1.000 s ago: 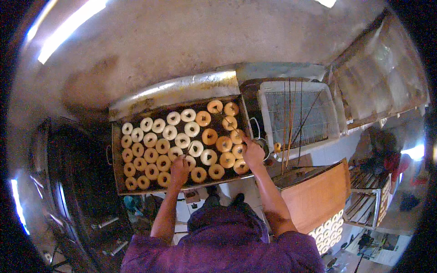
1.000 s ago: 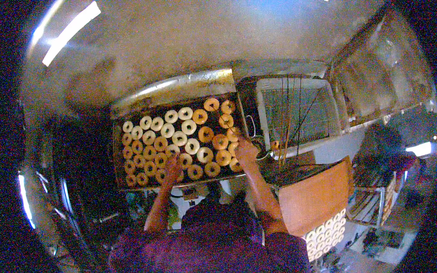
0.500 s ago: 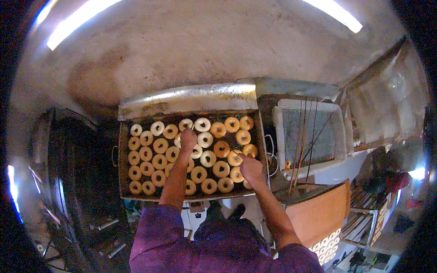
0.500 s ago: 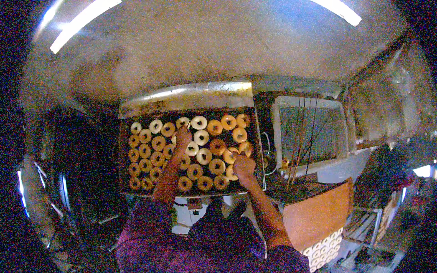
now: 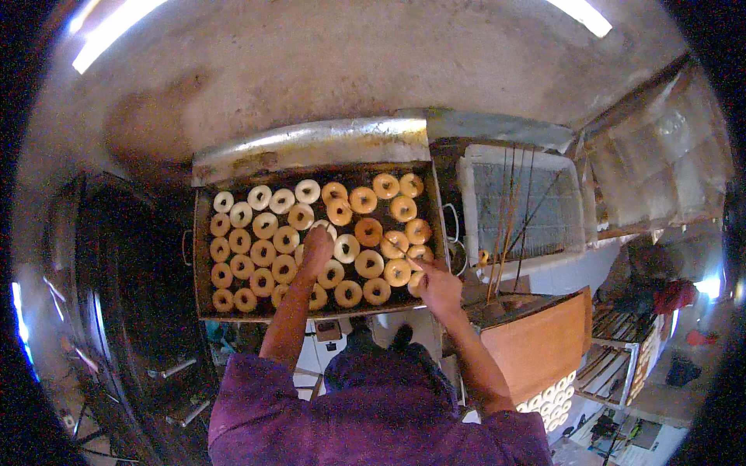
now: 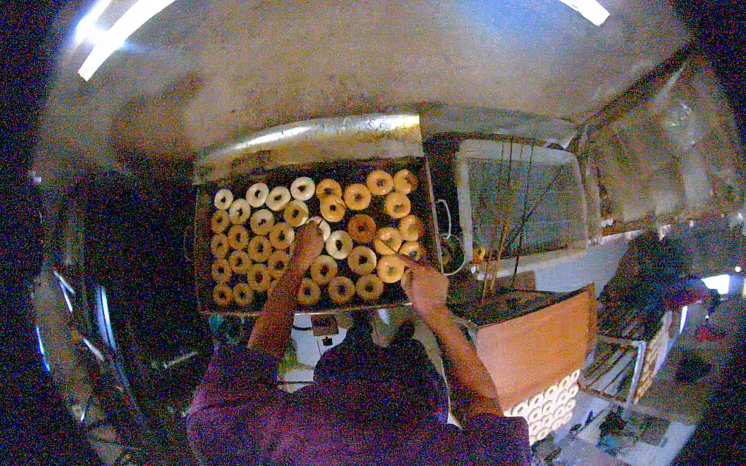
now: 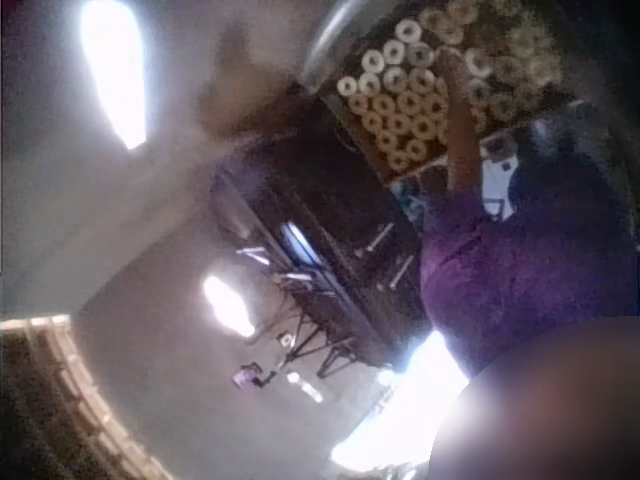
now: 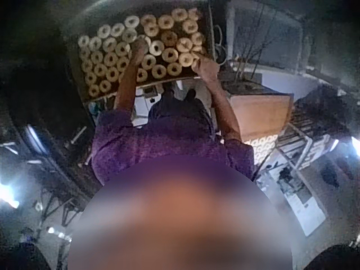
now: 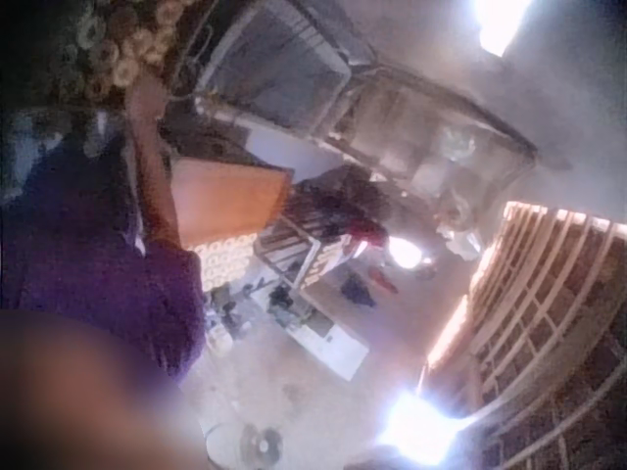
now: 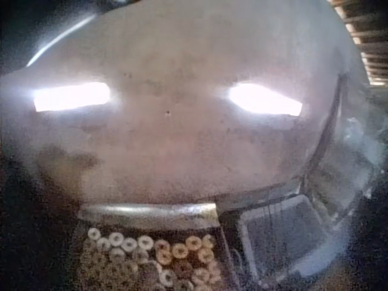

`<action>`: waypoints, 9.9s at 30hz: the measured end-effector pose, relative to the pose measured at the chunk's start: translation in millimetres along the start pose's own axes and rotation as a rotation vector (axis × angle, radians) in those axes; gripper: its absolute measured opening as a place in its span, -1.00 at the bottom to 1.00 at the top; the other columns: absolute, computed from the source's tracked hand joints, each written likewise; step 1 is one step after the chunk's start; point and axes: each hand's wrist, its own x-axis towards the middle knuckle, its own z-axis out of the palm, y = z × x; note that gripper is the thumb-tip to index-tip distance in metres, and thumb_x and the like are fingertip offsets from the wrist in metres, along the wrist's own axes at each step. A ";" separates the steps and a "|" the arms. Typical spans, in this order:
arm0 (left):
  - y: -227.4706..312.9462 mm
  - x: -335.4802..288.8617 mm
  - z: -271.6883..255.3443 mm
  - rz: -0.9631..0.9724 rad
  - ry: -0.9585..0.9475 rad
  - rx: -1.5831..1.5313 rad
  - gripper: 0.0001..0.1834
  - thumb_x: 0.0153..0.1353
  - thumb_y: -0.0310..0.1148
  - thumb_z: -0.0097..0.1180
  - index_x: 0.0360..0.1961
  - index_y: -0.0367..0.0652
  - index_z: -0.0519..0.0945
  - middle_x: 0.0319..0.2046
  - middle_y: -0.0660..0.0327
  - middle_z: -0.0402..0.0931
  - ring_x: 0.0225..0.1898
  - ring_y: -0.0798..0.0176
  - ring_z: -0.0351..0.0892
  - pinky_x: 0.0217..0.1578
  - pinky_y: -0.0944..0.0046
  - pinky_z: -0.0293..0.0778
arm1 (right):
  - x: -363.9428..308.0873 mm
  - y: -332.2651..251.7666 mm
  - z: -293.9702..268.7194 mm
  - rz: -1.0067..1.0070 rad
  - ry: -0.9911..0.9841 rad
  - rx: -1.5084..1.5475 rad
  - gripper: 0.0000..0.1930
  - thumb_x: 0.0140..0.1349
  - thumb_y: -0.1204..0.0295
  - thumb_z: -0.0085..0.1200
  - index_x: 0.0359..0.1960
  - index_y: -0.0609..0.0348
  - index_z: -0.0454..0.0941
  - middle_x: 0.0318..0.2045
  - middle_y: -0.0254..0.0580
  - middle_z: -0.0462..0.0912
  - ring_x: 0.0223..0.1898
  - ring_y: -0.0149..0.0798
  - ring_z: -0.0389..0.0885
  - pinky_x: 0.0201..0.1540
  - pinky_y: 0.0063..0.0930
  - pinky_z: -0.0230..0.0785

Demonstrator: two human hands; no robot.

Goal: The person arranges raw donuts on a metal tray, then uses a long metal skewer to pick up cooked donuts from a fryer and place them onto a cooling rack. They repeat this process, transferring donuts from the fryer to the rack.

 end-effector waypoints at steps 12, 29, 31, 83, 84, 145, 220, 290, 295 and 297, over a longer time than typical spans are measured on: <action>50.1 -116.2 60.0 0.235 0.063 -0.110 -0.73 0.25 -0.41 0.03 -0.12 -0.41 0.52 -0.25 -0.26 0.61 -0.16 -0.35 0.63 -0.08 -0.23 0.55 | -94.6 86.2 -27.6 -0.068 -0.153 -0.130 -0.62 0.21 0.34 0.15 0.07 -0.36 0.72 -0.35 -0.11 0.76 -0.38 0.01 0.75 -0.35 -0.04 0.62; 63.8 -198.7 35.8 0.037 -0.197 0.130 -0.73 0.29 -0.28 0.10 -0.27 -0.33 0.62 -0.25 -0.20 0.64 -0.20 -0.24 0.70 -0.18 -0.16 0.62 | -122.5 118.4 -46.2 -0.306 -0.103 -0.061 -0.60 0.18 0.37 0.12 0.06 -0.33 0.72 -0.23 -0.10 0.76 -0.24 0.01 0.78 -0.25 -0.04 0.65; 57.4 -202.1 24.6 0.066 -0.267 0.272 -0.72 0.30 -0.27 0.09 -0.23 -0.34 0.61 -0.21 -0.21 0.64 -0.18 -0.25 0.69 -0.15 -0.16 0.61 | -122.9 111.0 -43.4 -0.268 -0.006 -0.006 -0.61 0.18 0.38 0.12 0.05 -0.31 0.71 -0.28 -0.10 0.76 -0.28 0.01 0.77 -0.27 -0.05 0.65; -126.2 -3.3 16.5 -0.184 0.234 0.027 -0.80 0.37 -0.39 0.07 -0.21 -0.37 0.58 -0.29 -0.17 0.63 -0.25 -0.19 0.68 -0.21 -0.10 0.63 | 72.0 -65.1 67.1 -0.194 -0.065 -0.028 -0.59 0.21 0.37 0.15 0.13 -0.27 0.65 -0.21 -0.08 0.74 -0.25 0.06 0.74 -0.22 -0.04 0.61; -128.4 -3.6 19.3 -0.142 0.243 0.057 -0.79 0.37 -0.39 0.06 -0.20 -0.37 0.58 -0.30 -0.16 0.64 -0.26 -0.19 0.69 -0.21 -0.09 0.64 | 70.9 -69.2 63.1 -0.189 -0.057 -0.054 -0.58 0.20 0.36 0.16 0.14 -0.28 0.64 -0.23 -0.08 0.76 -0.31 0.06 0.74 -0.26 -0.01 0.61; 27.0 -306.9 -75.3 -0.379 0.238 -0.143 -0.64 0.41 -0.35 -0.03 0.16 -0.22 0.56 -0.03 -0.22 0.58 0.07 -0.31 0.54 0.06 -0.17 0.48 | -70.2 43.8 -16.8 -0.363 -0.188 0.023 -0.60 0.22 0.47 0.11 0.06 -0.27 0.68 -0.25 -0.13 0.72 -0.27 0.04 0.74 -0.26 -0.01 0.59; -284.1 82.4 -57.9 -0.236 0.084 -0.123 -0.68 0.36 -0.33 0.04 -0.05 -0.41 0.61 -0.18 -0.29 0.61 -0.15 -0.33 0.66 -0.08 -0.22 0.59 | 74.3 -231.1 141.5 -0.012 -0.120 -0.106 -0.52 0.19 0.46 0.09 0.17 -0.21 0.64 -0.24 -0.04 0.76 -0.24 0.05 0.76 -0.25 -0.03 0.62; -329.4 -5.8 -85.8 -0.200 0.158 -0.187 -0.66 0.23 -0.38 0.15 -0.06 -0.43 0.59 -0.18 -0.29 0.62 -0.06 -0.32 0.63 -0.04 -0.20 0.55 | 23.1 -230.0 155.9 -0.207 -0.063 -0.089 -0.55 0.23 0.42 0.12 0.19 -0.06 0.61 -0.31 0.06 0.72 -0.36 0.11 0.72 -0.27 -0.01 0.61; -356.8 -45.7 -70.7 -0.035 0.335 0.011 -0.62 0.26 -0.36 0.13 0.01 -0.45 0.59 -0.13 -0.24 0.65 -0.12 -0.26 0.65 0.00 -0.18 0.55 | 26.4 -262.2 138.1 -0.146 -0.127 -0.179 -0.52 0.17 0.41 0.16 0.19 -0.13 0.63 -0.32 -0.07 0.73 -0.31 0.04 0.74 -0.26 0.00 0.61; -358.5 -77.5 -57.7 0.009 0.275 0.171 -0.63 0.27 -0.38 0.12 0.01 -0.45 0.59 -0.13 -0.22 0.65 -0.13 -0.23 0.66 0.01 -0.15 0.56 | -0.9 -265.8 99.4 -0.209 -0.100 -0.143 -0.52 0.15 0.42 0.18 0.16 -0.19 0.66 -0.22 -0.10 0.74 -0.23 0.02 0.75 -0.22 -0.02 0.62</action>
